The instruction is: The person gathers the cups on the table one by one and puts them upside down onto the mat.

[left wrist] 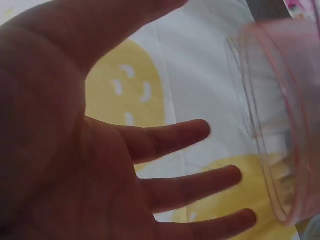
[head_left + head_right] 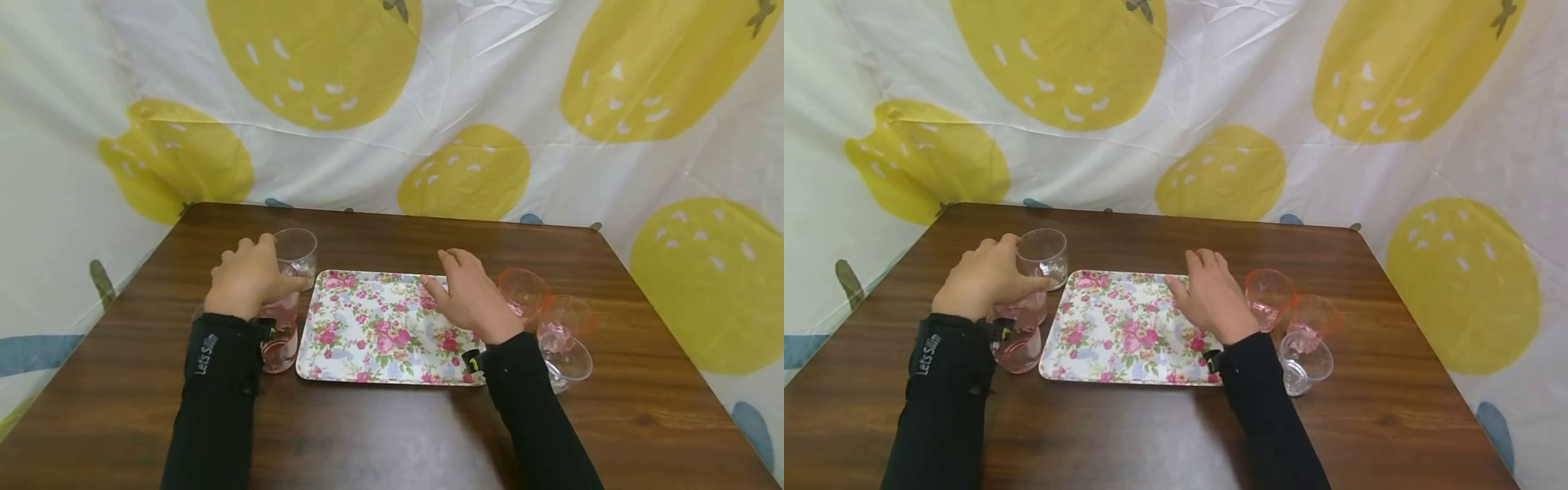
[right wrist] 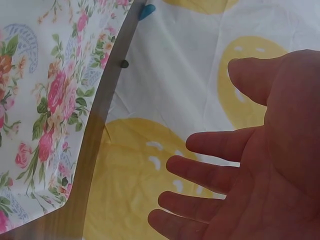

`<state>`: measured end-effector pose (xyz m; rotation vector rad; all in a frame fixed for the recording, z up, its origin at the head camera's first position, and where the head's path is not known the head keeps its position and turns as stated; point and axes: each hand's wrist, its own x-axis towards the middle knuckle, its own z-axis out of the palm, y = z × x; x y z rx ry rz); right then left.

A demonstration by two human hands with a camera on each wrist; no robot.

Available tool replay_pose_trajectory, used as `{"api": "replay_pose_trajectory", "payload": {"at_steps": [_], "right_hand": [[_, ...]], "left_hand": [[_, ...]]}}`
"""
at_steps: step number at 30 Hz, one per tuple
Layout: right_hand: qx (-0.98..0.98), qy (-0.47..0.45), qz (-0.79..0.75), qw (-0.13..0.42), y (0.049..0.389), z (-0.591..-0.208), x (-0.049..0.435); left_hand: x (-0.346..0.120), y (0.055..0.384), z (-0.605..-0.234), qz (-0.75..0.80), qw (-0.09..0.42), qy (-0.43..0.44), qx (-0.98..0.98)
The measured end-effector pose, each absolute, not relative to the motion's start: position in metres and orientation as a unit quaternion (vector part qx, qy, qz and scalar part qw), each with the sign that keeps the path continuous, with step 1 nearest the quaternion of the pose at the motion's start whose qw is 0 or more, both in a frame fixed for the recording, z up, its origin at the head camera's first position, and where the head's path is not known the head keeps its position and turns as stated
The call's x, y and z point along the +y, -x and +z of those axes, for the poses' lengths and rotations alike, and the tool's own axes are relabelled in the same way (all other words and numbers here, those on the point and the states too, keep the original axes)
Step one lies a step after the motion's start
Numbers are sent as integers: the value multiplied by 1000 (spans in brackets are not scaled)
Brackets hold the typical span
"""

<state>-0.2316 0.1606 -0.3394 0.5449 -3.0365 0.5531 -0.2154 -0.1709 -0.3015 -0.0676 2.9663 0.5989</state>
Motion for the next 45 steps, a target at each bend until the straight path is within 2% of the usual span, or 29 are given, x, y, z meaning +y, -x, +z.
{"api": "replay_pose_trajectory", "payload": {"at_steps": [7, 13, 23, 30, 40, 45], "right_hand": [[-968, -171, 183, 2, 230, -338, 163], [-968, -169, 186, 0, 229, -335, 162], [-966, -165, 198, -2, 229, -332, 159], [-964, -167, 207, -4, 229, -332, 158], [-955, -188, 230, 24, 231, -334, 159], [-931, -214, 292, 42, 230, -334, 157]], "left_hand": [[-175, 221, -308, 188, 100, 32, 977], [-179, 221, -309, 204, 106, 29, 973], [-191, 208, -294, 218, 57, 9, 974], [-196, 195, -277, 219, 59, -11, 974], [-185, 194, -271, 296, -5, -152, 943], [-171, 197, -273, 353, -23, -178, 918]]}}
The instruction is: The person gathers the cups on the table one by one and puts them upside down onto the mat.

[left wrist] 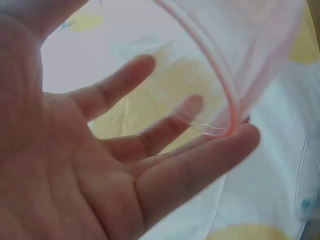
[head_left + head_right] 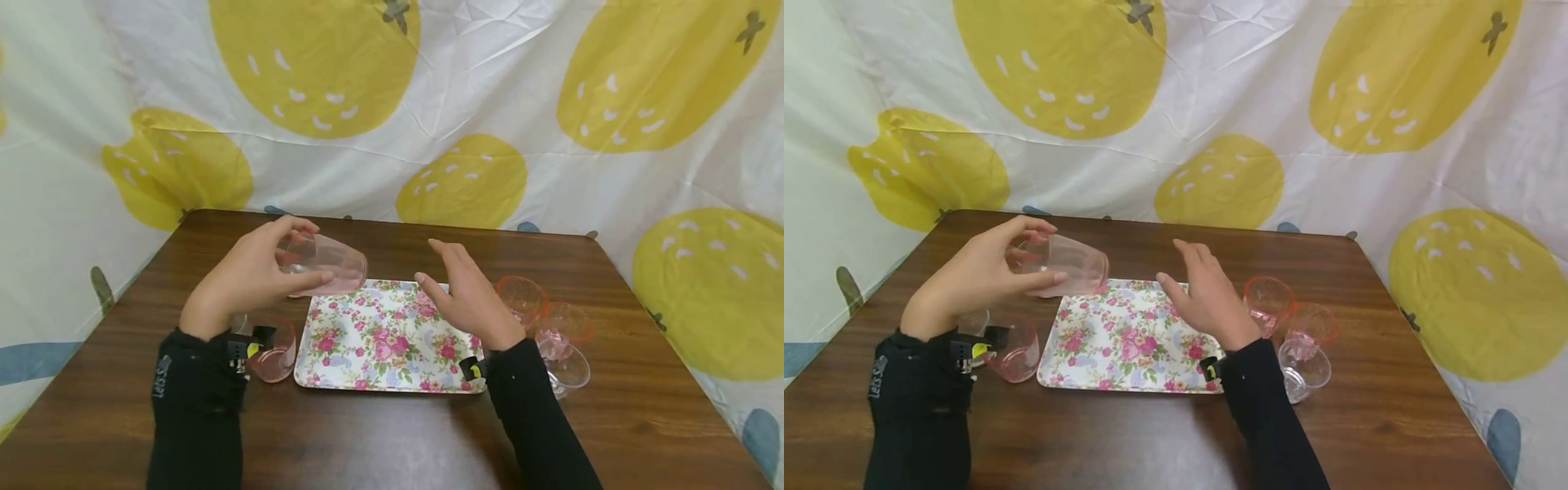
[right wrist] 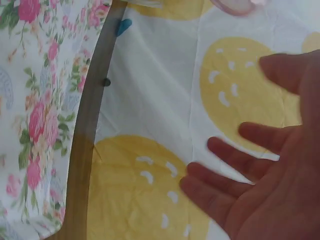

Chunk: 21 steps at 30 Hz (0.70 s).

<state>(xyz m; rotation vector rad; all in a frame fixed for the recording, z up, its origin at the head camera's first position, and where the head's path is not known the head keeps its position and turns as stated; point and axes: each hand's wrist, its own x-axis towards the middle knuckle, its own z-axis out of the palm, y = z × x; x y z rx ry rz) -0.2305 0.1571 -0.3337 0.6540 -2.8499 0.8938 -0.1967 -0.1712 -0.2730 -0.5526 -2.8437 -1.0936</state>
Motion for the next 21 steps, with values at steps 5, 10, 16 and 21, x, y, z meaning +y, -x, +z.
{"api": "replay_pose_trajectory", "payload": {"at_steps": [5, 10, 16, 21], "right_hand": [[-887, -248, 387, 48, 231, -332, 155], [-810, -286, 511, 29, 230, -328, 154], [-739, -321, 592, 20, 229, -324, 155], [-714, -318, 624, 17, 231, -325, 157]], "left_hand": [[-154, 203, -280, -420, 17, 203, -884], [-138, 211, -288, -498, -32, 234, -834], [-126, 217, -294, -558, -89, 245, -788], [-122, 221, -296, -590, -100, 258, -758]]}}
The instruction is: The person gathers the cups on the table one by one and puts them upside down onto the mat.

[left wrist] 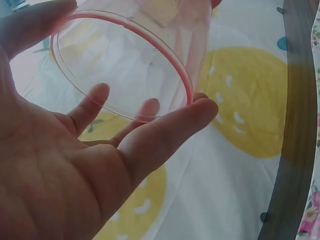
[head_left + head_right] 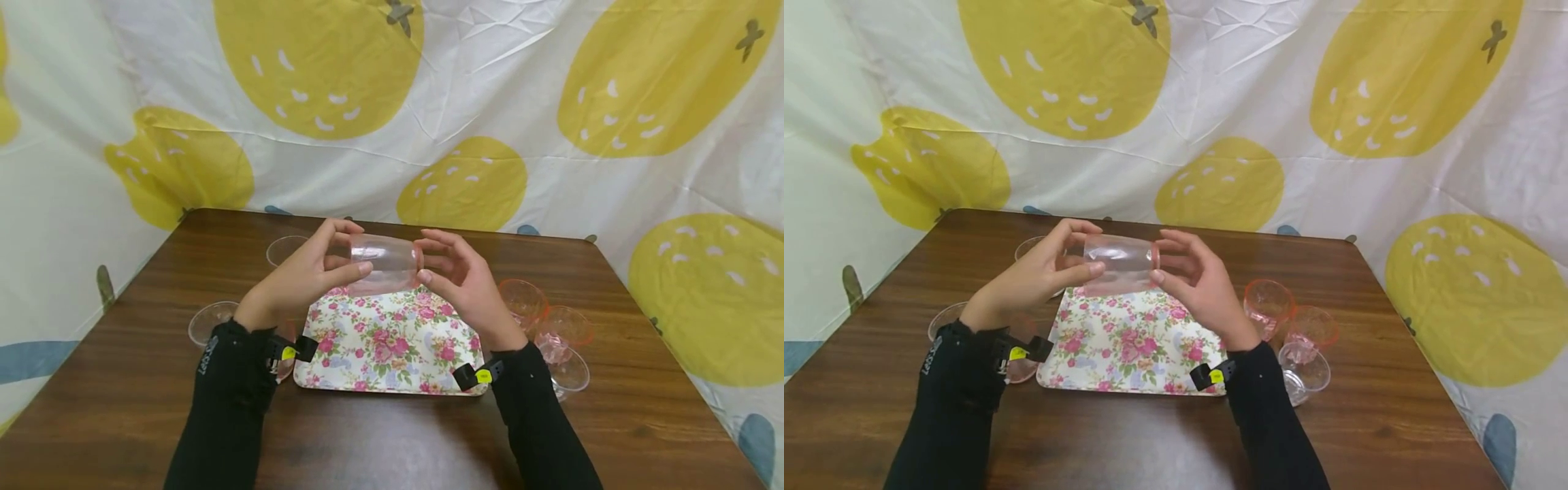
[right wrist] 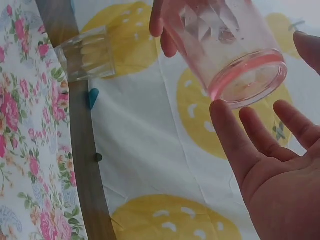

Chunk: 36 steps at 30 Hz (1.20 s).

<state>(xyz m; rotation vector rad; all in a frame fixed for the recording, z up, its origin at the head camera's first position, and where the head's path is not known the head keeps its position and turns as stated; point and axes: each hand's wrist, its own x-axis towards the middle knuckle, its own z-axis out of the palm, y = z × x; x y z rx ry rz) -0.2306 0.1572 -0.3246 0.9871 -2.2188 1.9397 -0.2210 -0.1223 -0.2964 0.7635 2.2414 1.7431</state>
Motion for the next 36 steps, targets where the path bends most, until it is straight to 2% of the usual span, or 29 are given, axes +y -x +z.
{"api": "replay_pose_trajectory", "payload": {"at_steps": [5, 21, 36], "right_hand": [[-703, -317, 637, 3, 231, -325, 157], [-702, -288, 651, 26, 230, -321, 154], [-732, -275, 619, 71, 228, -315, 166]], "left_hand": [[-122, 223, -298, 595, 103, -256, 755], [-119, 225, -295, 603, 109, -273, 742], [-131, 223, -287, 552, 26, -214, 806]]}}
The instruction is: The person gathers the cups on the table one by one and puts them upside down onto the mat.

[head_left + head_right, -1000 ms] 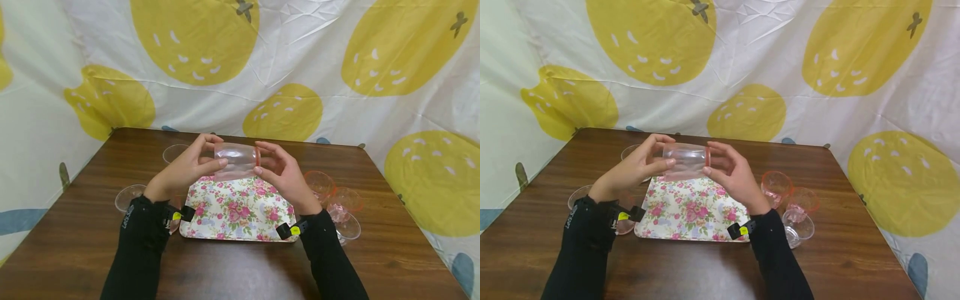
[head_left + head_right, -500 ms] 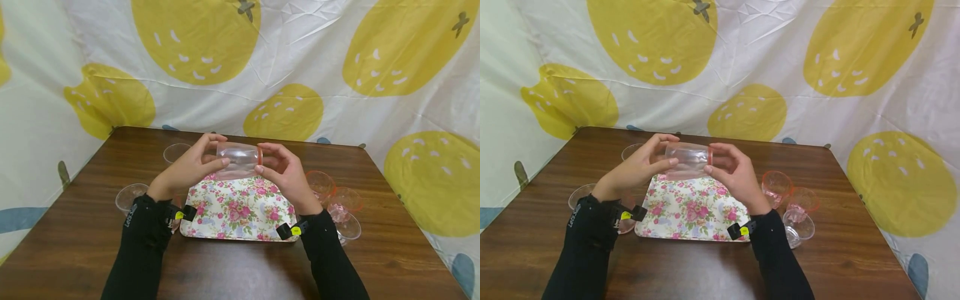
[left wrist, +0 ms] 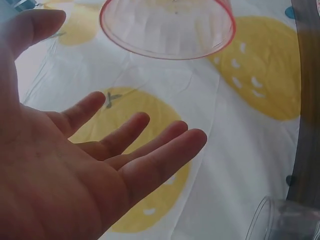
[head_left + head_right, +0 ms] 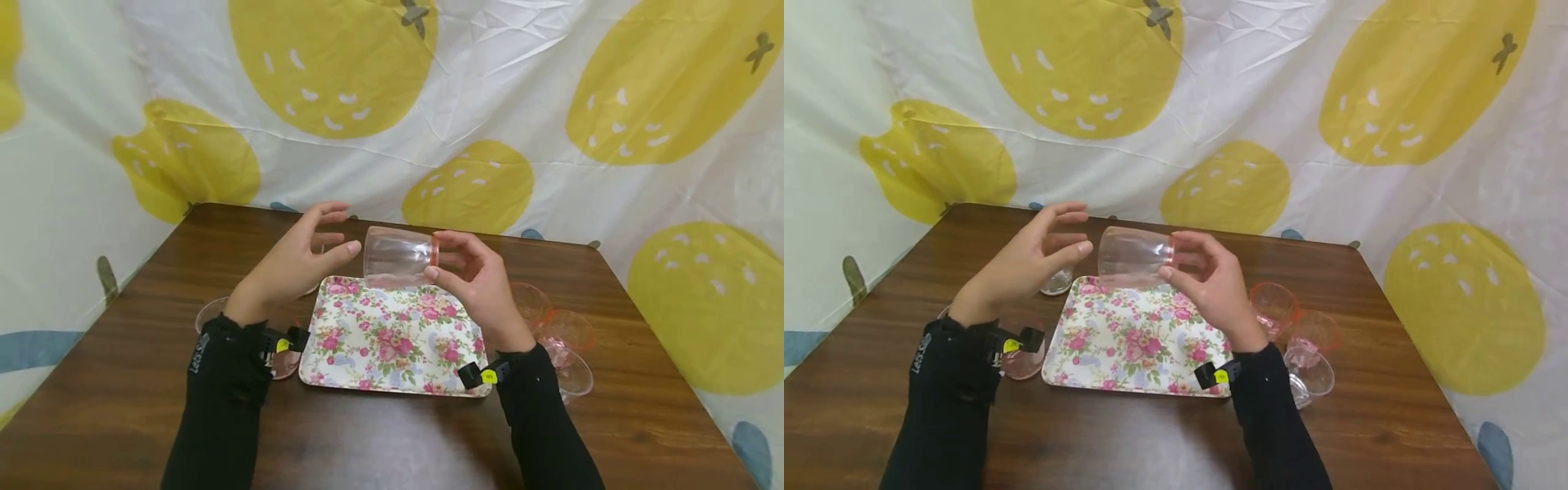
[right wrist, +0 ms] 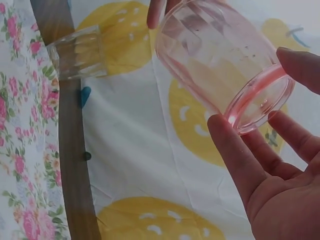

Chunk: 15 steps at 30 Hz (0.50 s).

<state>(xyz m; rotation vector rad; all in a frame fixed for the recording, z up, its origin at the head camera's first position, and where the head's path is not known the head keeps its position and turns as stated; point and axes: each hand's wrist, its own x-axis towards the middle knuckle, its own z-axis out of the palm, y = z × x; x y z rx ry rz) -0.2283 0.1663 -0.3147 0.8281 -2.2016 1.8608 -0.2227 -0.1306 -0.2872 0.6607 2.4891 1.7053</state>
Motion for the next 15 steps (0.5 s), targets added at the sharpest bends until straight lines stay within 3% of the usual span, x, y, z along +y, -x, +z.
{"api": "replay_pose_trajectory", "payload": {"at_steps": [15], "right_hand": [[-860, -316, 381, 123, 242, -286, 146]], "left_hand": [[-138, 219, -277, 511, -23, -189, 838]]}}
